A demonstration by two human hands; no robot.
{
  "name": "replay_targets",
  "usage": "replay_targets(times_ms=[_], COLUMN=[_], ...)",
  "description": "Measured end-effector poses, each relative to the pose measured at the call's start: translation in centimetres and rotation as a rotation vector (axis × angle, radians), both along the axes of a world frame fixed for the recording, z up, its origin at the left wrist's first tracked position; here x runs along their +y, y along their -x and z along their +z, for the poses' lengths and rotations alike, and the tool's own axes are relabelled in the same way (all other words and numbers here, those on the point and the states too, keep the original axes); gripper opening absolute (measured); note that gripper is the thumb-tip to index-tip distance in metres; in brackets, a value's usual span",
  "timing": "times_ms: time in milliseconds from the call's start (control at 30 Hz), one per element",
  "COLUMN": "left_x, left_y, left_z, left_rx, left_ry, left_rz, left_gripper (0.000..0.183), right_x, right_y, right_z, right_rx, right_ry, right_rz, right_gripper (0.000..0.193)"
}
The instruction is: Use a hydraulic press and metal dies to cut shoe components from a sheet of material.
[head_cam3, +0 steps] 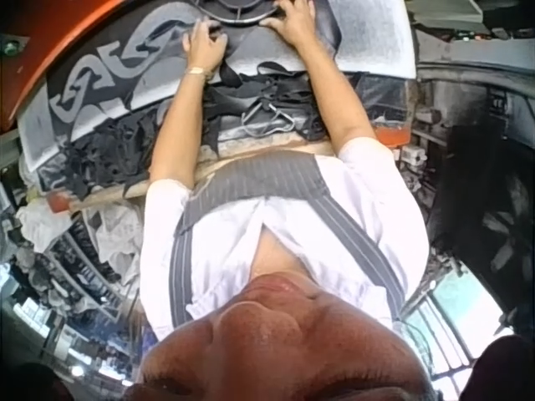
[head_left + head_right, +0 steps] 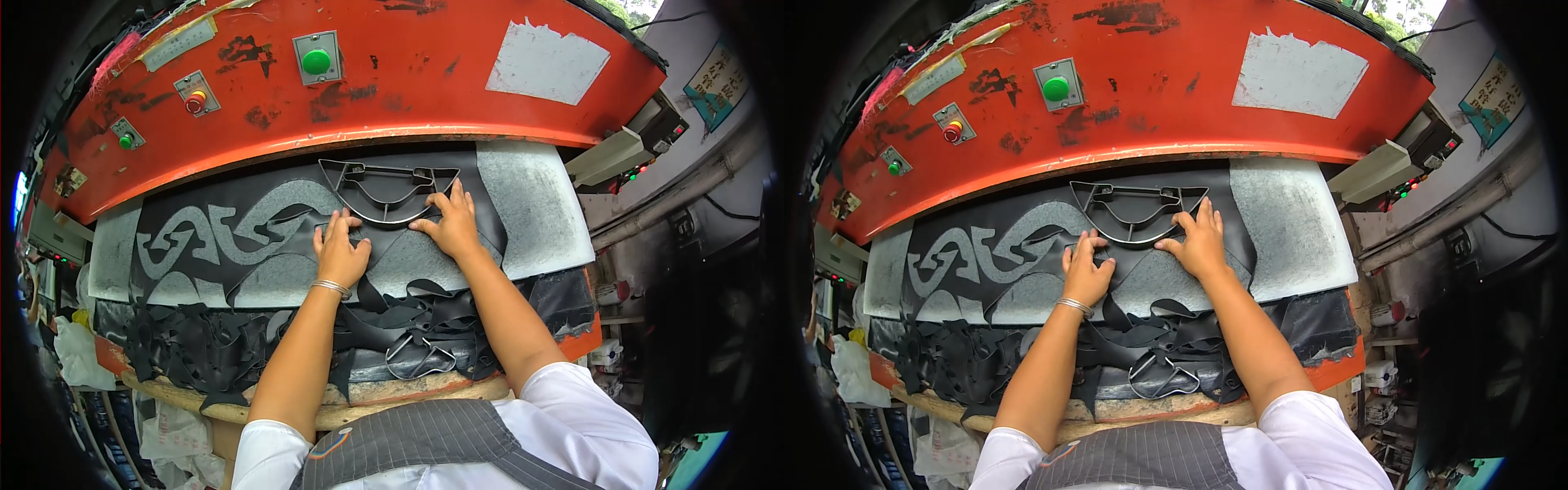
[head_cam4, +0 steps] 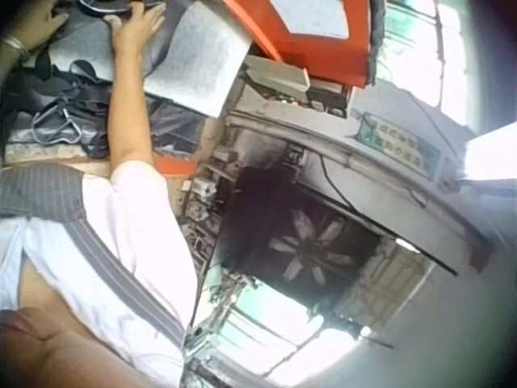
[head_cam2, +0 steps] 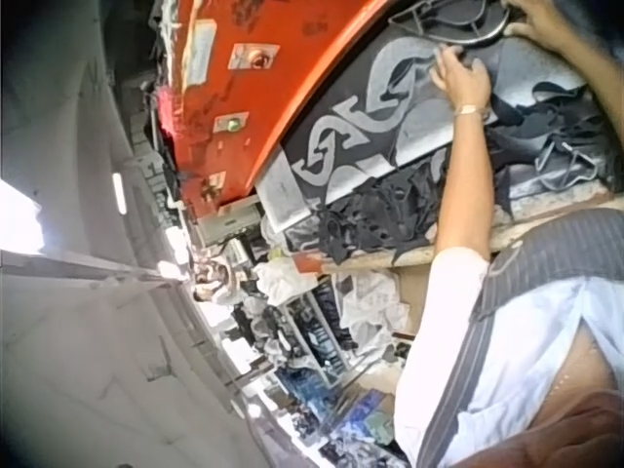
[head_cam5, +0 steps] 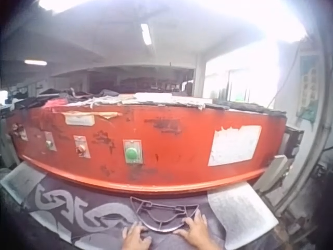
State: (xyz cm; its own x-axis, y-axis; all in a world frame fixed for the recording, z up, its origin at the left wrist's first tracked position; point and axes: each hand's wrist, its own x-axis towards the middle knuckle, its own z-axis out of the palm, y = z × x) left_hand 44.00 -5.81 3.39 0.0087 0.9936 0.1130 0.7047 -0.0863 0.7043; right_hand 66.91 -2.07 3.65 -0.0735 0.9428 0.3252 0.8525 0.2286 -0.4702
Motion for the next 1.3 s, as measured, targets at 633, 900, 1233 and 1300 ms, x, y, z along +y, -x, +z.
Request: replay_targets(times_ms=[633, 900, 1233, 1300], left_x=[2.1, 3.6, -15.8, -22.3], left_y=[16.5, 37.4, 17.5, 11.0], left_z=[1.2, 9.4, 6.3, 2.4], left_rx=[-0.539, -0.499, 0.12, -0.044], left_ry=[-0.216, -0.742, -0.3, 0.025], left_rz=[0.443, 0.571, 0.18, 0.006], left_gripper=[0.056, 0.068, 0.025, 0.021], right_x=[-3.2, -1.1, -13.4, -19.4], right_y=[1.2, 13.1, 8.4, 5.5], right_z=[5.2, 16.8, 7.5, 4.4], right_rx=[0.234, 0.441, -0.003, -0.069], right_ry=[-0.037, -0.305, 0.209, 0.288], right_rz=[0.082, 0.274, 0.618, 0.776], right_gripper=[0.068, 0.046, 0.041, 0.044])
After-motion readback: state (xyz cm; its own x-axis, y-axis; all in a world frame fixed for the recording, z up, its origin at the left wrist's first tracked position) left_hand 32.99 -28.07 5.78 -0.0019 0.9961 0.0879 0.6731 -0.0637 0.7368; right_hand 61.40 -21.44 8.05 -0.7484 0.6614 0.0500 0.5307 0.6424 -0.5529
